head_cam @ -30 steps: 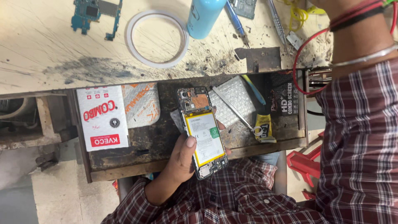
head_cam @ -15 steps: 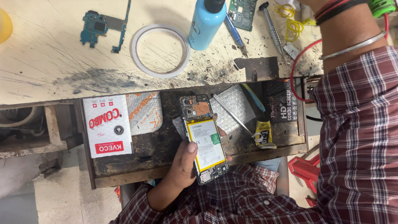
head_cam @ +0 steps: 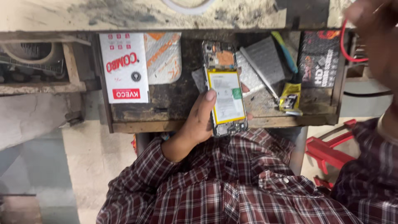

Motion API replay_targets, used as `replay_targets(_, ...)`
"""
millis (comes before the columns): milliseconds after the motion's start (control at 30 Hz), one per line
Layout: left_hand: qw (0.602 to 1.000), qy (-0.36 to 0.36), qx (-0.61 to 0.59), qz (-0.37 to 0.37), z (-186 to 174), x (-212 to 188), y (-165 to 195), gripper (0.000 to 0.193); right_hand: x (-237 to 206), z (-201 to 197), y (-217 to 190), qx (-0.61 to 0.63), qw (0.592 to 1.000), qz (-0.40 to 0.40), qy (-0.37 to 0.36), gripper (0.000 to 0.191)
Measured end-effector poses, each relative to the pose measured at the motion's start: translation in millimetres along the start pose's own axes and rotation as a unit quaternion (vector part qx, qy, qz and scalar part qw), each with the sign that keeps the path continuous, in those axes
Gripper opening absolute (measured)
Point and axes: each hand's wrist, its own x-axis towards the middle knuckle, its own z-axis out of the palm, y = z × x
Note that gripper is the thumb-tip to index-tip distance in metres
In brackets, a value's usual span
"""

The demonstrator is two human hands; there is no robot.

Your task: The person uses a screwdriver and tweezers to open a smartphone, remove the back cover, and detach internal components including the battery and a small connector. The phone is held and manipulated throughout the process on a cluttered workbench.

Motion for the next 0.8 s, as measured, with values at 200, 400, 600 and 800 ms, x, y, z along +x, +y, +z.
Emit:
replay_targets(200,0.999,0.011,-0.035,-0.012,1.3,7.6,-5.4,0.081,-78.3,7.9,-58.4,0.171,0.982,-0.024,-0.073,0.016)
replay_targets(400,0.999,0.016,-0.029,-0.020,-3.1,5.0,-9.7,0.085,-105.8,31.9,-83.9,0.267,0.960,-0.026,-0.078,0.020)
replay_targets(600,1.000,0.022,-0.001,-0.013,-2.6,3.8,-11.1,0.084,-104.0,44.7,-95.8,0.251,0.965,-0.037,-0.060,0.024)
replay_targets(800,0.999,0.032,0.032,-0.008,-4.7,4.5,-11.1,0.079,-98.0,46.3,-98.6,0.227,0.971,-0.040,-0.066,0.028)
